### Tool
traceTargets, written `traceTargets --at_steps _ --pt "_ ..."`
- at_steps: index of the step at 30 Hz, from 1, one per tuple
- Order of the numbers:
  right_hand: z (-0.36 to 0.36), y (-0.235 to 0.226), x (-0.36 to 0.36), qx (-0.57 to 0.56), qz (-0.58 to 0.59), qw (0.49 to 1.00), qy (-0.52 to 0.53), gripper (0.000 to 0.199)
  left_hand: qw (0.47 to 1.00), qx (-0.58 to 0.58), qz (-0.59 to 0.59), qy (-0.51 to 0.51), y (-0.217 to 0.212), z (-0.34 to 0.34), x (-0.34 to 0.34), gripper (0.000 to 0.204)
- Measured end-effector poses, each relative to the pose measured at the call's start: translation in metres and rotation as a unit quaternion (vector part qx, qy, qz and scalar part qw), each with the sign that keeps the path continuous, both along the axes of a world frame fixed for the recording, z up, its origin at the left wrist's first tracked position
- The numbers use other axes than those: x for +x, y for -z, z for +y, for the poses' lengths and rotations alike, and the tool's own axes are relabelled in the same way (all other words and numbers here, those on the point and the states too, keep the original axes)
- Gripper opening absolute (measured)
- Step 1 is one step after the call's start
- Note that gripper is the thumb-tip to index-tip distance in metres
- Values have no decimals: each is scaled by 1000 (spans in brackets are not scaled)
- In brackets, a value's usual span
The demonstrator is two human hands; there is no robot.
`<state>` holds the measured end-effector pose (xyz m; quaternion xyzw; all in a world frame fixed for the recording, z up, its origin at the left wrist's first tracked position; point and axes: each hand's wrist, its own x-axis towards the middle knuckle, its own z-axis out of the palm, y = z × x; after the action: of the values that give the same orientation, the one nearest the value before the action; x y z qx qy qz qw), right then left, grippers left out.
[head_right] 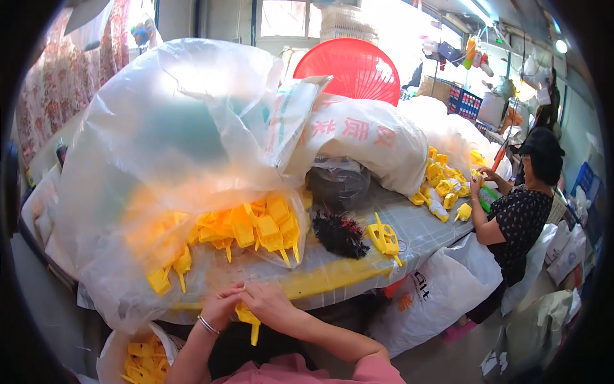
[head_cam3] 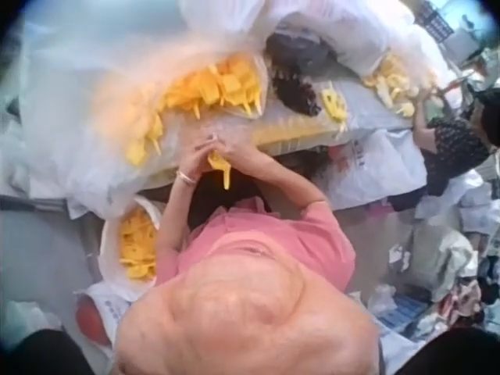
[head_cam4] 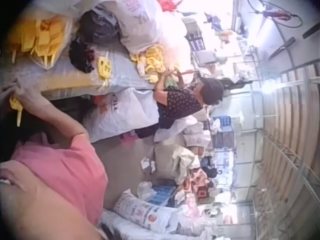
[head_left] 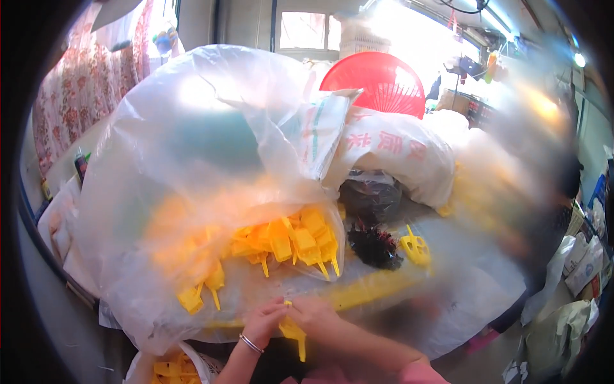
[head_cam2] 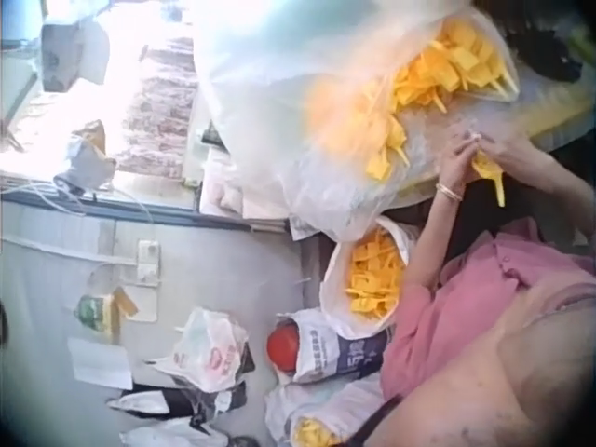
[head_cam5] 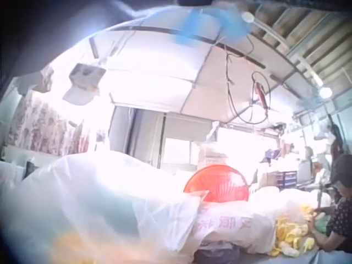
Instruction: Assembling small black pull-cords or components into yellow plastic toy shells.
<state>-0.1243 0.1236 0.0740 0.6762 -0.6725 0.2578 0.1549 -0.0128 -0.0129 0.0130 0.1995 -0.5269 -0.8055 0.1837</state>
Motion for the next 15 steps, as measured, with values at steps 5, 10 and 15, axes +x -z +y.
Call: traceTargets --at_steps 5,10,15 --pt "-5 23 -22 -45 -162 985 -45 10 977 -122 -11 177 -35 3 -2 20" --pt "3 20 -14 -55 -436 894 -86 12 983 -102 -5 155 -30 2 -4 21" --pt "9 30 -25 -61 -478 859 -172 12 980 36 -62 187 -36 1 -4 18"
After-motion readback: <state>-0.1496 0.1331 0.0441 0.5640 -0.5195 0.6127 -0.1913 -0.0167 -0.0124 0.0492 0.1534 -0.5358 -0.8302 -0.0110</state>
